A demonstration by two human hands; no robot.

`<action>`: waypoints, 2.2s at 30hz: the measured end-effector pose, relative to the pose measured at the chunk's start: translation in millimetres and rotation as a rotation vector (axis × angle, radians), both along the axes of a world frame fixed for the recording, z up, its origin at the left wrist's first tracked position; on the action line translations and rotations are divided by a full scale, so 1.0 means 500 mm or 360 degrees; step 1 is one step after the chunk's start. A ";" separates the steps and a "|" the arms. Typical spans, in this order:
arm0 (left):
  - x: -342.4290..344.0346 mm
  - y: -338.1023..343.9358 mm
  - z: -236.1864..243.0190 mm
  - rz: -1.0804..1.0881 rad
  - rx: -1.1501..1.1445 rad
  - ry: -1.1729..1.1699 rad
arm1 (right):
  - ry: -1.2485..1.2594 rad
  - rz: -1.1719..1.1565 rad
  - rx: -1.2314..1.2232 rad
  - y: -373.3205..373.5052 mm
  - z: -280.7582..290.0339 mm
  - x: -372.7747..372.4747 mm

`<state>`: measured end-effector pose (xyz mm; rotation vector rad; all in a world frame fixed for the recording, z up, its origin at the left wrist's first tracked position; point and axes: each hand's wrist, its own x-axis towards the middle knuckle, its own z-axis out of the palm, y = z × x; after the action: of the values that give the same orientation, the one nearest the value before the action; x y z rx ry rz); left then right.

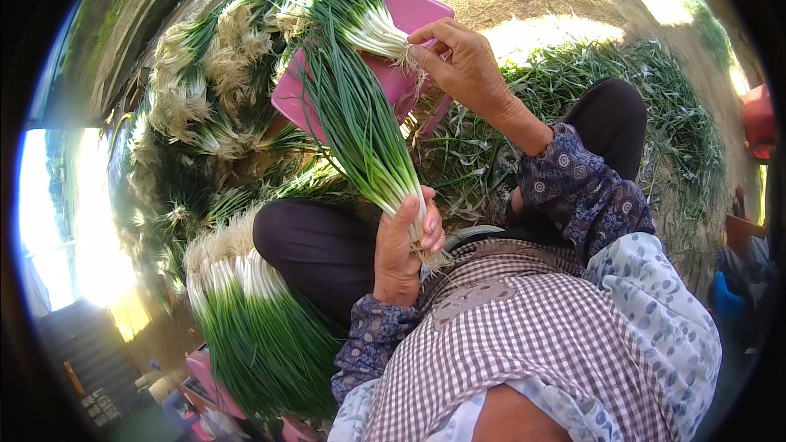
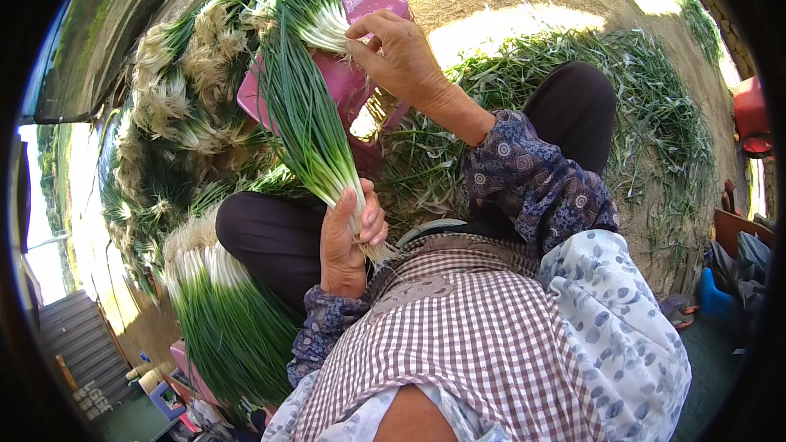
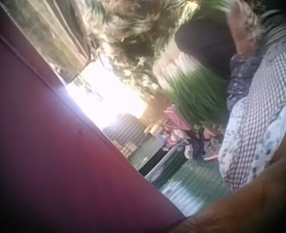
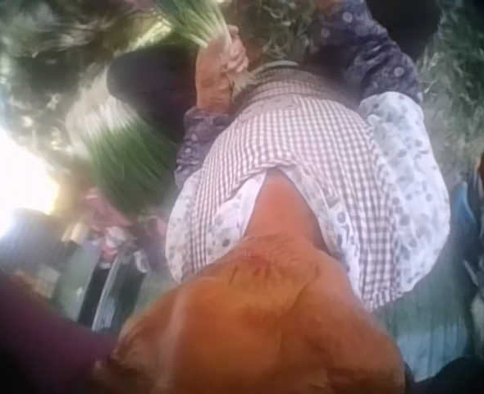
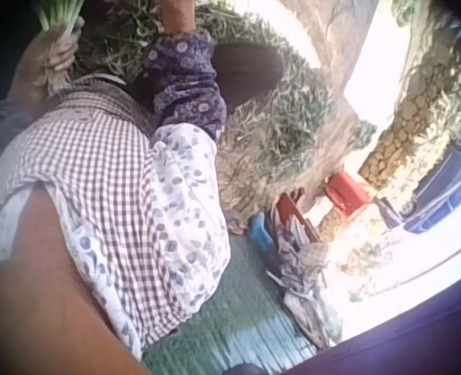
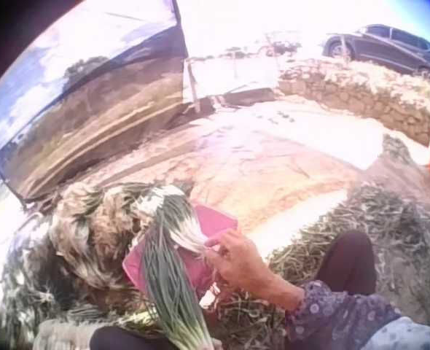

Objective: The person sits on the ground and trims the roots and outer layers of green onions by hand. They gather the trimmed onions into a bundle and place them aside.

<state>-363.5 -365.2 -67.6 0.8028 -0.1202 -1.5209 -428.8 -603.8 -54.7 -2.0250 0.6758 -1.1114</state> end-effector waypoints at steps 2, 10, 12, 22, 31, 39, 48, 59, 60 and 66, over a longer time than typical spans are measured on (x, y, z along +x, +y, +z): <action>-0.006 0.003 -0.015 0.0041 0.0174 -0.0004 | -0.0012 0.0181 0.0162 0.028 0.027 0.017; -0.031 0.013 -0.069 0.0016 0.0359 -0.0046 | 0.0046 0.0341 0.0046 0.003 -0.039 0.115; -0.030 0.015 -0.073 0.0013 0.0392 -0.0067 | 0.0349 0.0253 -0.0043 -0.008 -0.039 0.134; -0.021 0.029 -0.078 -0.0030 0.0123 -0.0010 | 0.0387 -0.0249 -0.0836 -0.086 -0.038 0.077; -0.032 0.026 -0.091 0.0054 0.0204 -0.0135 | 0.0777 -0.0470 -0.0710 -0.148 -0.009 -0.035; -0.033 0.036 -0.080 0.0238 0.0388 -0.0394 | 0.0556 0.0644 -0.0339 0.040 -0.031 0.060; -0.024 0.042 -0.091 0.0132 0.0358 -0.0241 | 0.0478 0.0555 -0.0261 0.053 -0.027 0.107; -0.023 0.040 -0.092 0.0155 0.0325 -0.0154 | 0.0559 0.0456 0.0123 0.038 -0.054 0.150; -0.023 0.040 -0.093 0.0160 0.0333 -0.0147 | 0.0519 0.0472 0.0180 0.037 -0.053 0.142; -0.023 0.042 -0.093 0.0138 0.0318 -0.0154 | 0.0160 0.0389 0.0097 0.053 -0.035 0.073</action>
<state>-375.2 -344.3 -114.1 1.0287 -0.0048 -1.4272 -392.4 -577.4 -72.1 -2.0575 0.4891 -0.8420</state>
